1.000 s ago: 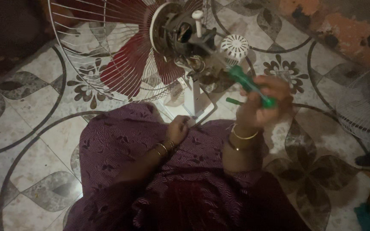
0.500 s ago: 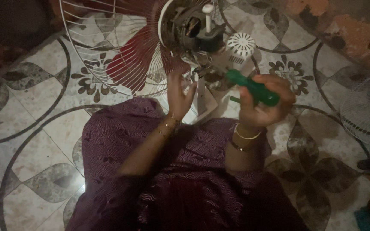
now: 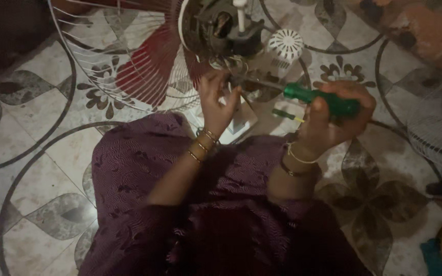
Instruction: The person sits on the floor and uses a green-handled screwdriver to tighten screws on the central hub of a white electric fan with red blades. They rotate the fan to access different screw locations and continue tightening throughout the clip.
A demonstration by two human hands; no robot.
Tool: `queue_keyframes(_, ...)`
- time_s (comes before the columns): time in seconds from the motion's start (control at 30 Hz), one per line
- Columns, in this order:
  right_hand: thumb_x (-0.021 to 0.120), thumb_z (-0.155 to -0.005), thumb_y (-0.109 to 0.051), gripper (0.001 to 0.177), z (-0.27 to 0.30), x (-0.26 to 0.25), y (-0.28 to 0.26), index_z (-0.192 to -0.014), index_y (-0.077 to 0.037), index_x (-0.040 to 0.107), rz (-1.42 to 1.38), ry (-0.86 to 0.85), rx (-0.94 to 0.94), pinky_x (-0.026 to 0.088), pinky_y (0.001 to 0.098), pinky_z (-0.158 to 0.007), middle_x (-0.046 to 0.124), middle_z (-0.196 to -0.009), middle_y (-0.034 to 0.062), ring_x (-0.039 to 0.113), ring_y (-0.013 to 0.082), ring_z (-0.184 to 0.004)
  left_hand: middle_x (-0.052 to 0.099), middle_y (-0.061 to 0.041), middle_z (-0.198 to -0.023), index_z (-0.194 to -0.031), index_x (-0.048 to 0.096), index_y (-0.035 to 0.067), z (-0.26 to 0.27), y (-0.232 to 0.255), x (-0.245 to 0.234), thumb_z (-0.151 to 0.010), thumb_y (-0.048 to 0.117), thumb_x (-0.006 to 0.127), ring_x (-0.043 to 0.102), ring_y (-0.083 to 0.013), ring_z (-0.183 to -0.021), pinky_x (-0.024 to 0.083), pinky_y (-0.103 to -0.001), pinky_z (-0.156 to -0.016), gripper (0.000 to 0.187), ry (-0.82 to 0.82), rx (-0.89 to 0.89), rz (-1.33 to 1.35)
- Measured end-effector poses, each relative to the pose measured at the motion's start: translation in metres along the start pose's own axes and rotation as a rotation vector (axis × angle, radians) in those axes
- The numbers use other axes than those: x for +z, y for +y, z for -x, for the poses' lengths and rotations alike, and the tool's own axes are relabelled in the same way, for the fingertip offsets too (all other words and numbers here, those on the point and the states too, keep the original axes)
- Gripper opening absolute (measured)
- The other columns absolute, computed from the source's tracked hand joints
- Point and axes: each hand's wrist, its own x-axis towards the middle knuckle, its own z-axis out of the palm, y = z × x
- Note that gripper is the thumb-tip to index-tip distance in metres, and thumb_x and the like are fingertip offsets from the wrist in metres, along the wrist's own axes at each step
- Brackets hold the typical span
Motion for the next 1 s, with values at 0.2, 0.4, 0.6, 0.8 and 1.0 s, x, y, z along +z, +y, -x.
queue_keyframes(0.2,0.082,-0.094,-0.013,0.029,-0.002,0.006,-0.004,-0.112,-0.006,0.06,0.097,-0.078,-0.134,0.057,0.0277,-0.072,0.069,-0.102,0.0095,0.065,0.0169,-0.083,0.069,-0.003,-0.109,-0.117,0.069,0.006,-0.014,0.002,0.006,-0.092,0.019,0.078,0.064,-0.012,-0.088,0.055,-0.026,-0.075,0.03,-0.085,-0.301,0.303)
queue_keyframes(0.4,0.088,-0.096,-0.016,0.037,0.013,0.03,-0.005,-0.115,-0.005,0.058,-0.023,-0.212,0.035,0.055,0.0309,-0.091,0.064,-0.116,0.0061,0.063,0.0181,-0.101,0.069,-0.001,-0.097,-0.108,0.063,0.005,-0.01,-0.008,-0.005,-0.096,0.012,0.077,0.064,-0.0086,-0.085,0.054,-0.023,-0.077,0.019,-0.136,-0.414,0.61)
queue_keyframes(0.6,0.085,-0.091,-0.017,0.03,0.018,0.055,0.004,-0.11,-0.003,0.065,-0.008,-0.322,0.03,0.057,0.0312,-0.086,0.065,-0.111,0.0086,0.065,0.0196,-0.102,0.067,0.001,-0.098,-0.106,0.06,0.007,-0.004,-0.016,-0.015,-0.096,0.013,0.074,0.065,-0.0077,-0.089,0.057,-0.023,-0.08,0.018,-0.156,-0.424,0.674)
queue_keyframes(0.8,0.076,-0.094,-0.022,0.023,0.007,0.008,0.005,-0.108,-0.008,0.064,-0.094,-0.006,-0.168,0.053,0.0259,-0.077,0.065,-0.104,0.0056,0.062,0.0152,-0.09,0.069,-0.001,-0.1,-0.109,0.064,0.005,-0.006,-0.021,-0.022,-0.096,0.011,0.075,0.064,-0.0108,-0.091,0.054,-0.025,-0.082,0.018,-0.145,-0.399,0.542)
queue_keyframes(1.0,0.078,-0.099,-0.029,0.036,0.001,0.006,0.03,-0.117,-0.003,0.062,-0.222,-0.066,0.09,0.058,0.031,-0.071,0.069,-0.105,0.0131,0.065,0.0176,-0.083,0.064,-0.008,-0.11,-0.108,0.068,0.004,-0.004,-0.008,-0.027,-0.093,0.011,0.076,0.063,-0.0207,-0.102,0.057,-0.031,-0.088,0.018,-0.039,-0.084,0.094)
